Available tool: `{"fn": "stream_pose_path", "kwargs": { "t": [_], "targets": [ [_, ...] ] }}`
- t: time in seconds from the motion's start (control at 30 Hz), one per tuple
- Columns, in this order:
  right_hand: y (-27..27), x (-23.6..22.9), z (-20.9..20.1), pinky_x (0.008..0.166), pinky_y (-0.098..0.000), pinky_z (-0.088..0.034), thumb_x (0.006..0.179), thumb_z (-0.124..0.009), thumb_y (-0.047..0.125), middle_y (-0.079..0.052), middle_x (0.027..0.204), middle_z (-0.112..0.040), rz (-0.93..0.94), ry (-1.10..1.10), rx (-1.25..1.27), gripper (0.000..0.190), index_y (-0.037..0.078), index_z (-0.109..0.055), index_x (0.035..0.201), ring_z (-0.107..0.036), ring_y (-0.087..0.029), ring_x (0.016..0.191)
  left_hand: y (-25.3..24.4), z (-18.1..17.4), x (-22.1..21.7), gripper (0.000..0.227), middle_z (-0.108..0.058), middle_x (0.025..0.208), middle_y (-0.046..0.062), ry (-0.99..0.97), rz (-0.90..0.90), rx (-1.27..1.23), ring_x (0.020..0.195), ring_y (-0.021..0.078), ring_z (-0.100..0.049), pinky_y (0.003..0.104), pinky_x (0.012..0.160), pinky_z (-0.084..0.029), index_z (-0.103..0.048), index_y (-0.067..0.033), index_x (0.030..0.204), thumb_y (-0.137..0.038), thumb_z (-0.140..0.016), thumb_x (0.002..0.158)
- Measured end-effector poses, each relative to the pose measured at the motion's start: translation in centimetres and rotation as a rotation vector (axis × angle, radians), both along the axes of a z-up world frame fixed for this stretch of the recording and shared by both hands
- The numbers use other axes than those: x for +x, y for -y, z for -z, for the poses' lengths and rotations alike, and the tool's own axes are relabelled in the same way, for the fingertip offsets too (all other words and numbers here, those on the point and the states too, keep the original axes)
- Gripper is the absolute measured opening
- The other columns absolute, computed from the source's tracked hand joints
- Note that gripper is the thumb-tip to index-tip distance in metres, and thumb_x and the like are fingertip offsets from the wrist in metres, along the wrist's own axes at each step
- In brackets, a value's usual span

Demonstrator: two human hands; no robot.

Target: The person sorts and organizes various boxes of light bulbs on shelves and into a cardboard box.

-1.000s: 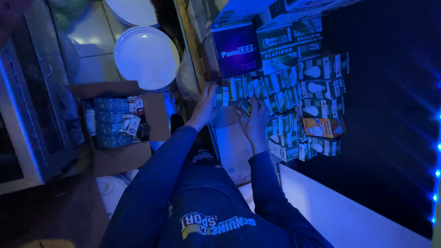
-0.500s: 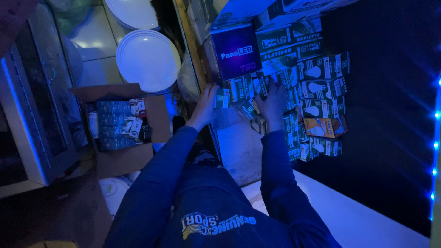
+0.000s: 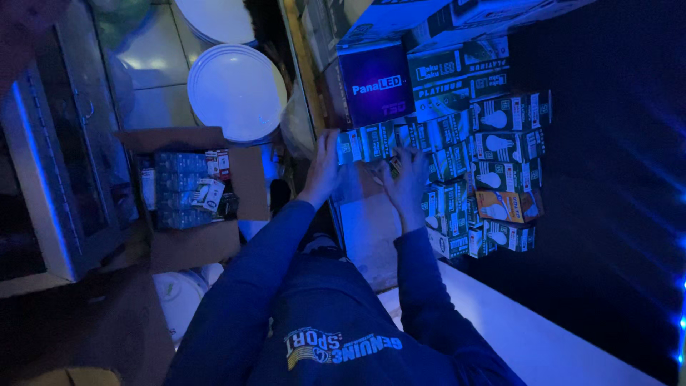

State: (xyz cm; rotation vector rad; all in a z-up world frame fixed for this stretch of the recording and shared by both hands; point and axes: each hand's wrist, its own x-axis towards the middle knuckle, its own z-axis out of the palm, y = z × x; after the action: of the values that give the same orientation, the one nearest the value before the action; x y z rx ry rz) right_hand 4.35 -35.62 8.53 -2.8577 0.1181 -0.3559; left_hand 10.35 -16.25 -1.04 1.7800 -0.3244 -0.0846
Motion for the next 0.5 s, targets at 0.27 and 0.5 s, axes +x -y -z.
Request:
{"fn": "stream_pose_path", "kwargs": {
  "t": [0.27, 0.5],
  "targets": [
    [-1.1, -1.9, 1.7, 0.102, -0.0549, -0.040, 0.084, -0.078, 0.024, -0.022, 0.133, -0.050, -0.002, -0.025, -0.068, 0.074, 0.004, -0.047, 0.147, -0.047, -0.043, 0.124, 1.3, 1.2, 0.2, 0.097, -0.024, 0.155, 0.033, -0.147, -0.019, 0.050, 0.138, 0.0566, -0.040, 0.054, 0.107, -0.048, -0.018, -0.0022, 0.158, -0.003, -0.078, 0.082],
    [-1.1, -2.4, 2.3, 0.108, -0.0565, -0.037, 0.083, -0.079, 0.018, -0.023, 0.143, -0.048, 0.004, -0.041, -0.122, 0.078, 0.007, -0.043, 0.152, -0.044, -0.045, 0.131, 1.5, 3.8, -2.0, 0.103, -0.013, 0.161, 0.036, 0.028, -0.177, -0.081, 0.150, 0.0542, -0.024, 0.050, 0.121, -0.031, -0.012, 0.0005, 0.158, -0.022, -0.080, 0.085]
  ]
}}
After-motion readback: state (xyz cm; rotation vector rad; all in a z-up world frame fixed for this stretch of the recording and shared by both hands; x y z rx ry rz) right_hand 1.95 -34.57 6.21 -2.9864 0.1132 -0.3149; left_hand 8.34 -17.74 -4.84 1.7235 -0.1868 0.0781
